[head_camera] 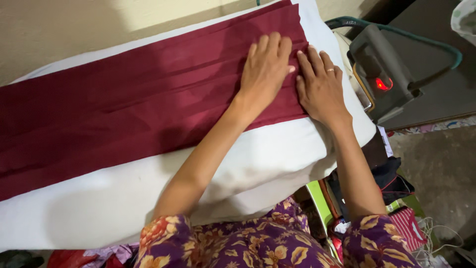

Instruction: The person irons a maroon fabric on an ironing board, folding it into a smaller rectangle and pressing each fold with an iron.

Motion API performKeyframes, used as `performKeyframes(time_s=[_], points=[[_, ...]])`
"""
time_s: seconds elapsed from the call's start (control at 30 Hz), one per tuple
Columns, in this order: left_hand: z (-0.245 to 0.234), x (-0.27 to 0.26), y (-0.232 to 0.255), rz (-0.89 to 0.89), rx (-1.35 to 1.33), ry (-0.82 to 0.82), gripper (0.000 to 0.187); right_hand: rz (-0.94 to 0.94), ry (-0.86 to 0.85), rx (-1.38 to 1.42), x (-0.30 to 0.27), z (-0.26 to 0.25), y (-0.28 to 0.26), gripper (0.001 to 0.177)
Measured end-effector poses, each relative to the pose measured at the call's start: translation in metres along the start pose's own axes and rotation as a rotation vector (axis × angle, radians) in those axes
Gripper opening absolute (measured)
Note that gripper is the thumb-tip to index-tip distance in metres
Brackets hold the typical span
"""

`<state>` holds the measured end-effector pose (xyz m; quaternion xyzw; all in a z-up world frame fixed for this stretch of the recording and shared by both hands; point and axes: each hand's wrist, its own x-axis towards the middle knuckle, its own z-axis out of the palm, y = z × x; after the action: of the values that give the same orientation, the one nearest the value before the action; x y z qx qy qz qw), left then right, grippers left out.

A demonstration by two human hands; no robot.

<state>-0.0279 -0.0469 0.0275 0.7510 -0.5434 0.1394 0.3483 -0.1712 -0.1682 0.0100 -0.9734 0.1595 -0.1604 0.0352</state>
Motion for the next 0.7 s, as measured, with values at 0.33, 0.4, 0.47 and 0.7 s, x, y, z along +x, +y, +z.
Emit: performKeyframes(time_s=[0.33, 0.4, 0.47, 0.7], points=[[0.017, -0.037, 0.043, -0.114, 0.257, -0.767, 0.097, -0.018, 0.061, -0.06, 0.002, -0.005, 0.002, 0.07], [0.023, -0.039, 0.039, -0.094, 0.246, -0.727, 0.097, -0.092, -0.043, -0.077, 0.0, -0.002, 0.004, 0.065], [0.028, -0.041, 0.032, -0.062, 0.202, -0.679, 0.095, -0.079, -0.069, -0.041, -0.002, -0.001, 0.01, 0.063], [0.039, -0.051, 0.013, -0.054, 0.066, -0.426, 0.071, -0.043, -0.053, -0.009, -0.008, -0.001, 0.023, 0.058]])
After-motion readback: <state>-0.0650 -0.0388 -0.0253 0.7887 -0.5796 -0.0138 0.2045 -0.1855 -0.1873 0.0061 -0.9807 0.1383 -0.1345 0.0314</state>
